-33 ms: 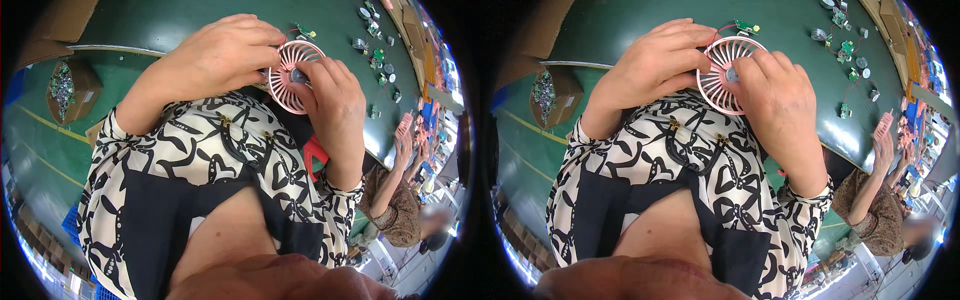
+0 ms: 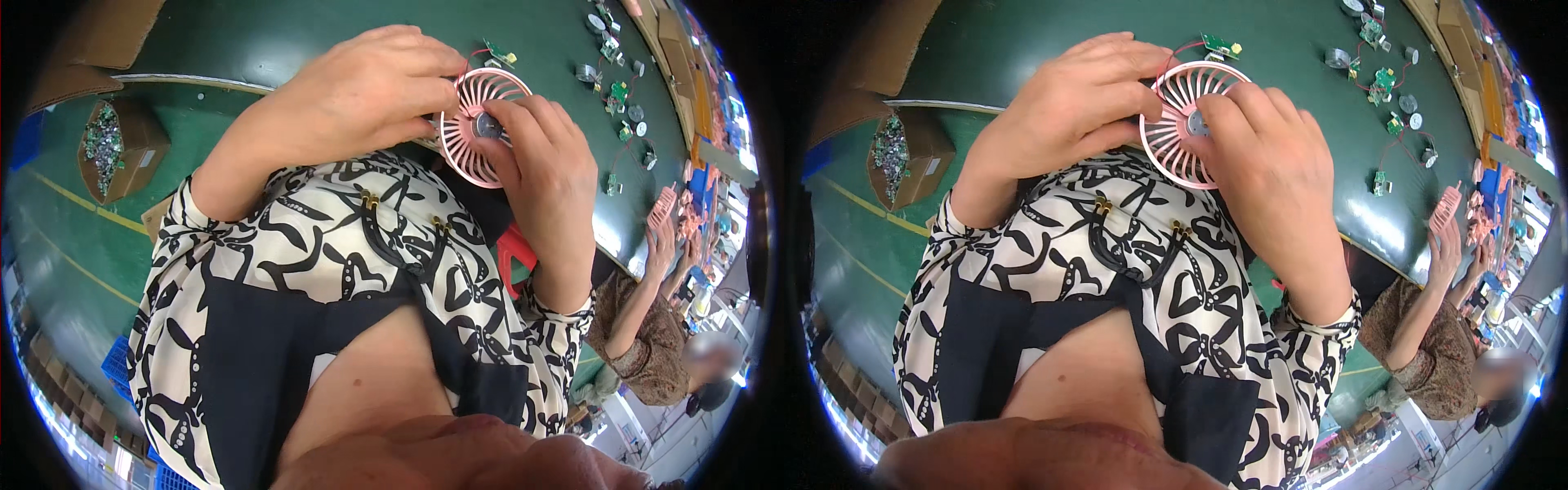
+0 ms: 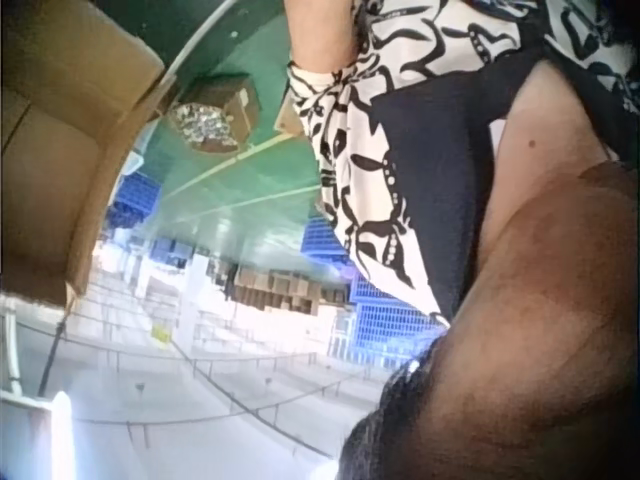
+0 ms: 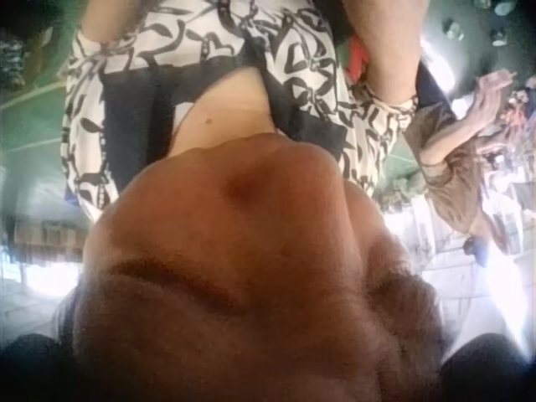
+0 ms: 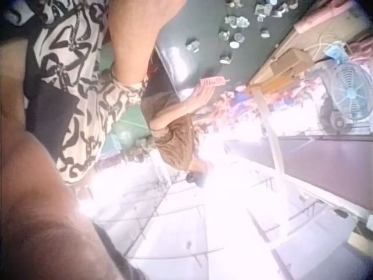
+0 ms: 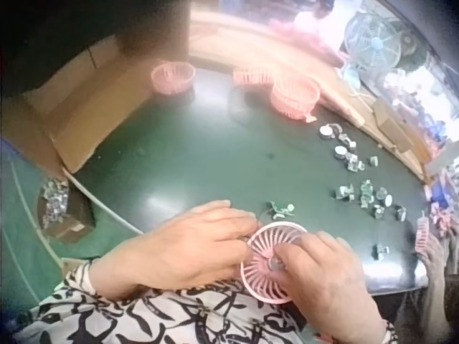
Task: Assembling small portable fans by placing motors and circuit boards into the plastic housings.
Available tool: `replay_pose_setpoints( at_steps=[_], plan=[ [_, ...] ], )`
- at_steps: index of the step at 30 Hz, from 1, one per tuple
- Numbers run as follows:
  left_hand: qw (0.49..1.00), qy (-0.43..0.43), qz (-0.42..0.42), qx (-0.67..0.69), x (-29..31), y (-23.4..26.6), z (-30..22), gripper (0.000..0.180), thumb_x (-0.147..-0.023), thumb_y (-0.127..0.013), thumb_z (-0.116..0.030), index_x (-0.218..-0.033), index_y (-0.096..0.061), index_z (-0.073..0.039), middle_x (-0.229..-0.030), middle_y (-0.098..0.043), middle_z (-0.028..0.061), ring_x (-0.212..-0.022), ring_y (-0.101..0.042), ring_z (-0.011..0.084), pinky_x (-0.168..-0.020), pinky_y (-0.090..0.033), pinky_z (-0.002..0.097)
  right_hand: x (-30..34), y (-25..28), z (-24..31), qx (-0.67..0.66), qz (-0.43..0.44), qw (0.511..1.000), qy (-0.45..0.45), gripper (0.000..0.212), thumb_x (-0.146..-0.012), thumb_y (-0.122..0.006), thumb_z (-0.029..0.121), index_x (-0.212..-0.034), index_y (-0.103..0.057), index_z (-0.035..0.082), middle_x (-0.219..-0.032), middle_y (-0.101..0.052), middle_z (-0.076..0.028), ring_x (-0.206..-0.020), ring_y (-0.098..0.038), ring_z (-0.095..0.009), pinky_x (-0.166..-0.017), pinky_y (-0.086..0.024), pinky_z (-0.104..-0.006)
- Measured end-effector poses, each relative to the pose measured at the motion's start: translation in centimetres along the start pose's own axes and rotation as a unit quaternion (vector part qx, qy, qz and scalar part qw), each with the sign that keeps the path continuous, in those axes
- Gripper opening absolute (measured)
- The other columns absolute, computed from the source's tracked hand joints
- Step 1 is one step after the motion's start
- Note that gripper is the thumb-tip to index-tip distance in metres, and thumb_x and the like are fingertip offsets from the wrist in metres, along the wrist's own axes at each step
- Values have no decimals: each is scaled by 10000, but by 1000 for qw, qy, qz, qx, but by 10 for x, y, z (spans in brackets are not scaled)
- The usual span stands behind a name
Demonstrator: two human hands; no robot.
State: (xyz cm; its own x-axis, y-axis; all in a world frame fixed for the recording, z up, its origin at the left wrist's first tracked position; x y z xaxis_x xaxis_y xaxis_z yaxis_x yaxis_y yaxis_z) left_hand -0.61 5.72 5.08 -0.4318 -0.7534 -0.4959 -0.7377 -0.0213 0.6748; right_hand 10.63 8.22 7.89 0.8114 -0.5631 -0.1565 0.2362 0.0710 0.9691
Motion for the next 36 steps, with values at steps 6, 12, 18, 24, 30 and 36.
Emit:
replay_pose_setpoints(
  at_steps=[6,12,18,24,30,36],
  plan=[
    [1000,12,26,1,-1,-5,-3,336,-760,-750,-167,-1063,-640,-71,-1270,-589,155,-1204,-559,340,-1061,-390,541,41,-8,-1,-83,-64,991,78,600,-785,-710,390,-1275,-616,56,-1232,-598,-102,-996,-605,-274,-815,-470,-392],
    [997,47,14,52,-8,30,12,329,-807,-723,-138,-1115,-647,-50,-1391,-510,188,-1267,-520,358,-1059,-419,414,55,-24,0,-33,-144,985,91,633,-650,-772,199,-1260,-638,94,-1282,-602,-64,-1022,-593,-210,-850,-435,-366],
    [898,123,-81,-414,-60,129,95,395,-828,-695,-154,-1208,-604,-94,-1233,-614,144,-1166,-563,344,-950,-479,430,64,-15,-7,-65,-205,973,84,561,-648,-782,153,-1192,-666,76,-1208,-632,-94,-1001,-620,-242,-837,-472,-365],
    [834,233,-17,-500,-43,133,163,320,-930,-570,-213,-1217,-617,-79,-1152,-664,165,-1051,-626,359,-862,-512,476,92,14,-54,-99,-332,938,13,481,-677,-826,185,-1127,-707,65,-1127,-664,-134,-936,-645,-292,-791,-520,-385],
    [899,121,24,-421,-51,40,62,189,-839,-689,-195,-804,-599,-32,-857,-632,131,-840,-603,324,-780,-447,445,195,63,-149,72,-449,859,-236,295,-836,-748,118,-1092,-691,-18,-1119,-670,-177,-1014,-648,-298,-866,-512,-381],
    [958,91,1,-272,-58,2,4,195,-786,-737,-152,-893,-617,-40,-917,-623,104,-869,-603,315,-798,-472,407,245,69,-258,184,-343,834,-391,281,-900,-685,259,-1096,-705,59,-1111,-666,-146,-1011,-631,-347,-861,-497,-422]
  ],
)
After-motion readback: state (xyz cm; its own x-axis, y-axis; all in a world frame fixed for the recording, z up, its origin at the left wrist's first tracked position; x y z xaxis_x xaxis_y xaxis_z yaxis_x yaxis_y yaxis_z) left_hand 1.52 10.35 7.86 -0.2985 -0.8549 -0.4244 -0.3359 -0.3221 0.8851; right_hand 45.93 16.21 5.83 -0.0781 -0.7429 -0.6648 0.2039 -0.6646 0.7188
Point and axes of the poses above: each hand's wrist, its own x-axis away from the middle knuckle, its own y-axis out of the back of the hand, z = x × y, the point moved 9 cm from there along -x, towards the middle knuckle
